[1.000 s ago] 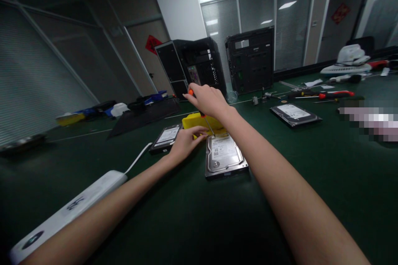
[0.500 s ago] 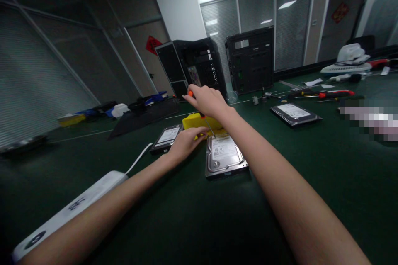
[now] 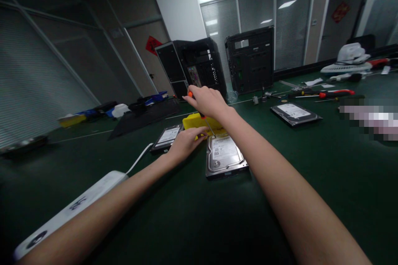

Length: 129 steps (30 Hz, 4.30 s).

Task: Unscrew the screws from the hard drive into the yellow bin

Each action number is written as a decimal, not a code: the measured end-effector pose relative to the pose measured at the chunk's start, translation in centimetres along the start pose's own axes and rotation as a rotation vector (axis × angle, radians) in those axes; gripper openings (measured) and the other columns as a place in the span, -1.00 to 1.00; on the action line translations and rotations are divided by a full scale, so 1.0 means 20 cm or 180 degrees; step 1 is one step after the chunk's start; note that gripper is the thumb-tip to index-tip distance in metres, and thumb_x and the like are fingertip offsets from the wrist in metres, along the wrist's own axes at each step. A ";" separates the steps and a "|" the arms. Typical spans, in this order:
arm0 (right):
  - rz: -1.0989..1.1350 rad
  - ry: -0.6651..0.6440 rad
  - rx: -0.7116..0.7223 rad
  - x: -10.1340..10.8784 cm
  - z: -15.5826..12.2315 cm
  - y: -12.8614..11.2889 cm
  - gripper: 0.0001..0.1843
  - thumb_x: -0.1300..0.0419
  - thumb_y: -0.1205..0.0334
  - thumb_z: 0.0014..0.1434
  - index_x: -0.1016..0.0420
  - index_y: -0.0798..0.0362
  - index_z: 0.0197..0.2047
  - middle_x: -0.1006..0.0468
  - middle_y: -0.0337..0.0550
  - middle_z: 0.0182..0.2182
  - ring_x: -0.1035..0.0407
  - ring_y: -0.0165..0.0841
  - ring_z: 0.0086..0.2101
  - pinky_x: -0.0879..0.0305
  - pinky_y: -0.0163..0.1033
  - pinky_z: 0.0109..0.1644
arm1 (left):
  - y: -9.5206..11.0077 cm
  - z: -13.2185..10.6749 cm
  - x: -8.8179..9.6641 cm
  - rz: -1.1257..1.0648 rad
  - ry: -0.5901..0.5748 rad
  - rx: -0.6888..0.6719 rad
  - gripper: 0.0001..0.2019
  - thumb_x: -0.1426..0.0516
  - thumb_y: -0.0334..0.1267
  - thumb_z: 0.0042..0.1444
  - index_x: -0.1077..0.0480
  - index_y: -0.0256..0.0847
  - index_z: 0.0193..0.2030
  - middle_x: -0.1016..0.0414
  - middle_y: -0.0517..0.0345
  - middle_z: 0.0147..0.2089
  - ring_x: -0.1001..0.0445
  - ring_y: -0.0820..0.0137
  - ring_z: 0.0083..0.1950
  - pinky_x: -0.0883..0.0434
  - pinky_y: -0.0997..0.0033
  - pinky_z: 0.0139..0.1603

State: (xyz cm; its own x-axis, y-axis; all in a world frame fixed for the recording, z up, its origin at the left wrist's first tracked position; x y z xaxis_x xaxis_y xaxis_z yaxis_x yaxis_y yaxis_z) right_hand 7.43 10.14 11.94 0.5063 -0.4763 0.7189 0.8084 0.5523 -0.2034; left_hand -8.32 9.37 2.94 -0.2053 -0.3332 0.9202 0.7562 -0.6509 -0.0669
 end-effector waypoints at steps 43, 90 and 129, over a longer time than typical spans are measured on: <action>0.0596 0.0155 0.0028 -0.05 0.01 0.02 -0.63 0.06 -0.02 0.22 -0.36 0.07 -0.13 -0.50 -0.08 -0.40 -0.38 -0.34 -0.37 -0.13 -0.31 -0.31 | 0.00 -0.06 -0.09 -0.1952 0.0445 0.0923 -0.64 -0.11 -0.27 0.12 -0.35 -0.34 0.05 -0.57 0.00 -0.16 -0.52 0.32 -0.07 -0.45 0.35 -0.06; 0.0613 0.0184 0.0168 -0.07 0.01 -0.01 -0.66 0.01 -0.02 0.19 -0.35 0.05 -0.15 -0.47 -0.12 -0.43 -0.34 -0.36 -0.42 -0.11 -0.32 -0.36 | -0.01 -0.01 -0.14 -0.2268 0.0768 0.1108 -0.70 -0.20 -0.16 0.02 -0.44 -0.31 -0.15 -0.60 0.04 -0.31 -0.57 0.30 -0.26 -0.47 0.34 -0.15; 0.1135 0.0054 0.0040 -0.08 0.01 0.01 -0.70 -0.02 0.02 0.19 -0.37 0.03 -0.14 -0.46 -0.16 -0.43 -0.36 -0.42 -0.46 -0.21 -0.34 -0.34 | -0.05 -0.02 -0.18 -0.2825 0.0627 0.1231 -0.67 -0.18 -0.14 0.03 -0.42 -0.33 -0.13 -0.59 -0.01 -0.27 -0.55 0.34 -0.34 -0.48 0.49 -0.50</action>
State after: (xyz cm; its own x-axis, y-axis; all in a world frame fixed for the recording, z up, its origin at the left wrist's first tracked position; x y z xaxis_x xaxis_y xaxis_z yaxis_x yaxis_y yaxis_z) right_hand 6.81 11.16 10.85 0.7609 -0.2635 0.5929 0.5764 0.6941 -0.4312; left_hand -8.49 10.97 -0.51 -0.8694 0.0375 0.4927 0.4217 -0.4634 0.7794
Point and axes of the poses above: each hand's wrist, its own z-axis towards the middle knuckle, its own x-axis out of the back of the hand, y = z × x, the point moved 1 cm from there along z, towards the middle knuckle
